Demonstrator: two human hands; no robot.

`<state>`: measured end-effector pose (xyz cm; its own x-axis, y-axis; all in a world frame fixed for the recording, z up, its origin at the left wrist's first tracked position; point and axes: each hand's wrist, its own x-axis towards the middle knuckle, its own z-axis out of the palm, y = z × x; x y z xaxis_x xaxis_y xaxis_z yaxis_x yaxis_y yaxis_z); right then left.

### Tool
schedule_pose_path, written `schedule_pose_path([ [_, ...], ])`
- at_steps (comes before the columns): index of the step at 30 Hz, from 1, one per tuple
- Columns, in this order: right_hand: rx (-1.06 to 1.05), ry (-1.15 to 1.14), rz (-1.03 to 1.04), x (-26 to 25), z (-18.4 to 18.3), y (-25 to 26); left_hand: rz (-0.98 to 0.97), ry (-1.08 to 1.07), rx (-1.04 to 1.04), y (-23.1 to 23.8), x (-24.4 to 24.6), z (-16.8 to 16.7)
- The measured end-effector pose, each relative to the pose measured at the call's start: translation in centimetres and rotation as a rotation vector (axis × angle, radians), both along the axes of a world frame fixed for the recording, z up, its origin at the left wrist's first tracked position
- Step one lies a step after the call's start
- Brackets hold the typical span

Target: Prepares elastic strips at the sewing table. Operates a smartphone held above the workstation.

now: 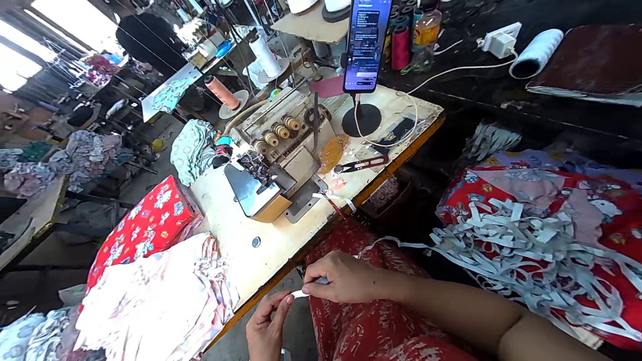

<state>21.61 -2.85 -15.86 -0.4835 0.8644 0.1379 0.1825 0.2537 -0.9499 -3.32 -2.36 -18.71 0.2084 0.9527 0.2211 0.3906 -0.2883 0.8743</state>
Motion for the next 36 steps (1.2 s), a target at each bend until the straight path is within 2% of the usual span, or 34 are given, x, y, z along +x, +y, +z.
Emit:
schedule_pose_path([
  [3,-0.018,-0.010,0.020,0.1,0.0,0.0,-0.086,0.033,0.052,0.6,0.1,-0.3],
  [6,-0.004,-0.019,0.045,0.1,-0.6,0.1,-0.177,-0.093,0.041,1.1,1.8,-0.6],
  [9,0.024,0.028,0.039,0.2,-1.4,0.3,-0.270,-0.176,-0.056,0.9,4.2,-0.6],
  [12,0.034,0.072,0.003,0.9,-1.6,0.7,-0.240,-0.173,-0.134,0.7,5.3,-0.5],
  [20,0.059,0.072,-0.182,3.6,-2.1,1.5,-0.239,-0.118,-0.111,1.8,4.9,0.8],
  [25,-0.021,-0.140,-0.069,3.8,-1.6,1.2,-0.194,-0.085,-0.081,1.6,4.9,1.8],
  [28,0.008,-0.108,-0.087,2.6,-2.0,0.6,-0.284,-0.062,-0.070,1.1,4.6,1.7],
  [31,-0.012,-0.028,-0.041,1.7,-1.5,0.1,-0.378,0.051,-0.013,0.7,3.9,1.3],
  [36,0.018,-0.047,0.042,0.2,-0.9,-0.1,-0.263,0.035,-0.028,-0.3,3.3,2.4],
])
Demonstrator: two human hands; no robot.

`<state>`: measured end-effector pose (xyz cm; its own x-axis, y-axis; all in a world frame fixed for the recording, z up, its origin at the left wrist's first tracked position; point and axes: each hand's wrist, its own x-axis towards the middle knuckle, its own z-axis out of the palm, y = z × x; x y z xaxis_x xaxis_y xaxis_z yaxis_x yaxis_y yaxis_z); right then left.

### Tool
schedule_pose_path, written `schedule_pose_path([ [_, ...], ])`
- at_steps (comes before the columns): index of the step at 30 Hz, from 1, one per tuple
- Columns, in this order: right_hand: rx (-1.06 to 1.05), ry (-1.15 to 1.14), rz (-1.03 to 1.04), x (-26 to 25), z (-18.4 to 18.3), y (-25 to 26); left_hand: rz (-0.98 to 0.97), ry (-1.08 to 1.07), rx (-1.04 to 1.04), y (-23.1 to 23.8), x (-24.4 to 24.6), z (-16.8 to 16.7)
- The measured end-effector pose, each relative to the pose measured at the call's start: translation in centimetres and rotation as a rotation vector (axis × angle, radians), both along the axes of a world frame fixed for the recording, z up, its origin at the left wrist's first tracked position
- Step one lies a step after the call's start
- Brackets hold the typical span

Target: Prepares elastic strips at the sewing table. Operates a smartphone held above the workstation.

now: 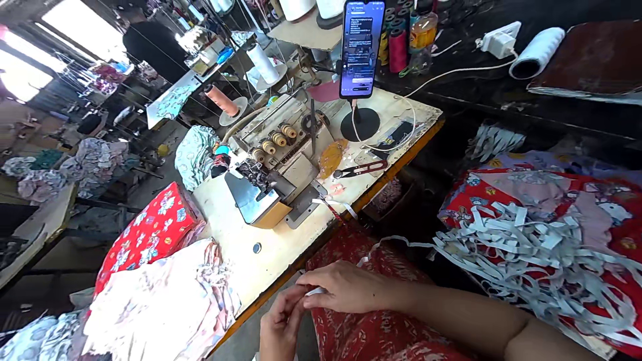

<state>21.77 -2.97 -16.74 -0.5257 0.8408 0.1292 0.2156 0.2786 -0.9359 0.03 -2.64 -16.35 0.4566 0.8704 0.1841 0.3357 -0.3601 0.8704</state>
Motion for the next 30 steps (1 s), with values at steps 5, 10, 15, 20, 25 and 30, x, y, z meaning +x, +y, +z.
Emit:
schedule_pose_path([
  [5,0.037,0.030,-0.007,-1.2,-0.7,0.3,0.145,0.028,0.013,-0.2,-1.1,-0.3],
  [10,0.048,0.001,-0.041,-1.5,-1.4,1.0,0.087,0.115,0.029,0.7,-1.8,-1.1],
  [15,-0.006,-0.054,-0.090,-0.4,-2.3,2.1,0.133,0.116,-0.008,1.6,-1.1,-2.0],
  [20,-0.025,-0.038,-0.102,0.3,-3.2,2.6,0.133,0.157,0.061,2.6,-0.2,-2.3],
  [25,-0.035,-0.017,-0.137,1.0,-3.5,3.1,0.099,0.186,0.172,3.8,0.3,-2.4],
  [30,-0.023,0.001,-0.135,1.2,-3.5,3.3,0.158,0.118,0.195,4.0,0.5,-2.6],
])
